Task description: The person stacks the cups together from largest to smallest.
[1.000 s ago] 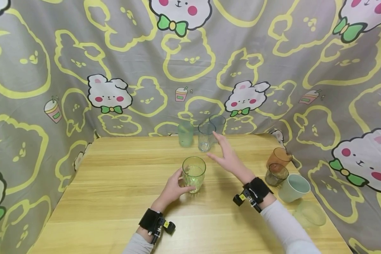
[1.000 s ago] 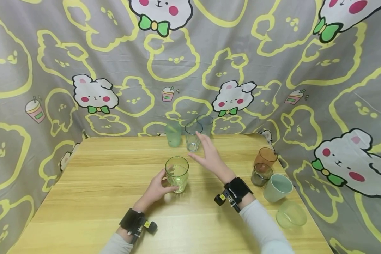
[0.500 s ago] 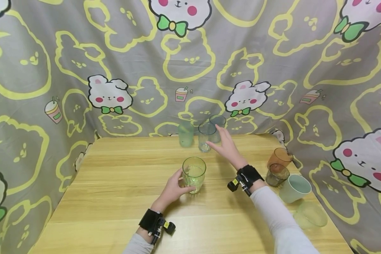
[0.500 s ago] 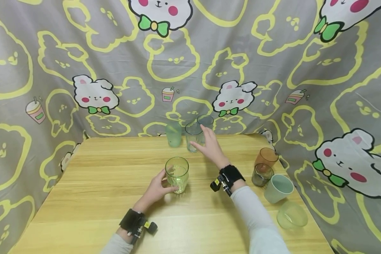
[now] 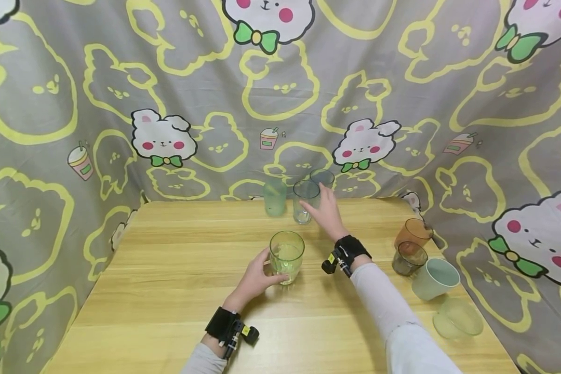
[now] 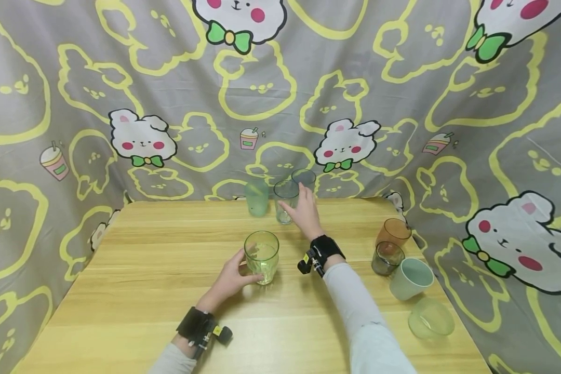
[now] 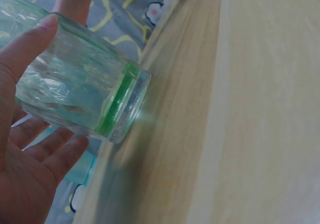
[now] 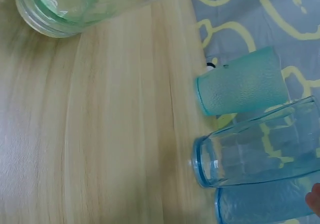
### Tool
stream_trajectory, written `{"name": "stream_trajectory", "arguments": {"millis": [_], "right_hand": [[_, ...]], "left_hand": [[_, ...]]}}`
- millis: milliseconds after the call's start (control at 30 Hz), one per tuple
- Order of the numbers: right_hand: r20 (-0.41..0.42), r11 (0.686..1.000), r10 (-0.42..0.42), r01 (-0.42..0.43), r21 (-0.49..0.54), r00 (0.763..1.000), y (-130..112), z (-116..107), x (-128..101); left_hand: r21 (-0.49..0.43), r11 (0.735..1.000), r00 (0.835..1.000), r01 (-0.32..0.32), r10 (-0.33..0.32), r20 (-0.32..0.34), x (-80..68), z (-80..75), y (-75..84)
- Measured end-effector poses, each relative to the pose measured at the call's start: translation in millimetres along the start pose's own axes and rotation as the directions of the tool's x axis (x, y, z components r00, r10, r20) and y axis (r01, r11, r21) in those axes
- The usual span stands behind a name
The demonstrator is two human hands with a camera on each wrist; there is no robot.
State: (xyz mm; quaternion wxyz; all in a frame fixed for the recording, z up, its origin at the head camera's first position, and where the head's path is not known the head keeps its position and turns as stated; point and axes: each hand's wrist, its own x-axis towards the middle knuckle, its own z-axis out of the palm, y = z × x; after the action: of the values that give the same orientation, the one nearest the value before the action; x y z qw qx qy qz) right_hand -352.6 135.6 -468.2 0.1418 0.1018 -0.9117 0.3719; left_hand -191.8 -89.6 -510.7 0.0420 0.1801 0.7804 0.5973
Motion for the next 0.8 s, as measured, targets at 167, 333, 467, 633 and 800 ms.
{"name": "stream_trajectory", "arguments": {"millis": [167,333,467,633,800], "right_hand": [[0.022,0.998,0.057,-0.057,0.0,0.998,0.3,7.7,5.3],[0.013,0.995,0.098,-0.098,0.019,0.995,-0.7,14.2,8.7],[-0.022,0.993,0.108,-0.107,0.047,0.994,-0.7,19.8,11.5],[-0.055,0.99,0.117,-0.113,0.081,0.992,0.5,26.9,15.5],[-0.071,0.983,0.137,-0.126,0.135,0.988,2.0,31.5,16.7]], "left_hand": [[0.009,1.0,1.0,0.001,-0.001,0.0,-0.3,0.1,0.8],[0.005,1.0,1.0,0.009,-0.009,-0.001,-0.2,0.8,1.1],[0.011,1.0,1.0,0.011,-0.011,-0.013,0.1,1.7,-0.5],[0.01,1.0,1.0,0.009,-0.009,-0.029,0.2,2.0,-1.7],[0.009,1.0,1.0,0.02,-0.02,-0.018,0.5,1.3,-1.3]]}}
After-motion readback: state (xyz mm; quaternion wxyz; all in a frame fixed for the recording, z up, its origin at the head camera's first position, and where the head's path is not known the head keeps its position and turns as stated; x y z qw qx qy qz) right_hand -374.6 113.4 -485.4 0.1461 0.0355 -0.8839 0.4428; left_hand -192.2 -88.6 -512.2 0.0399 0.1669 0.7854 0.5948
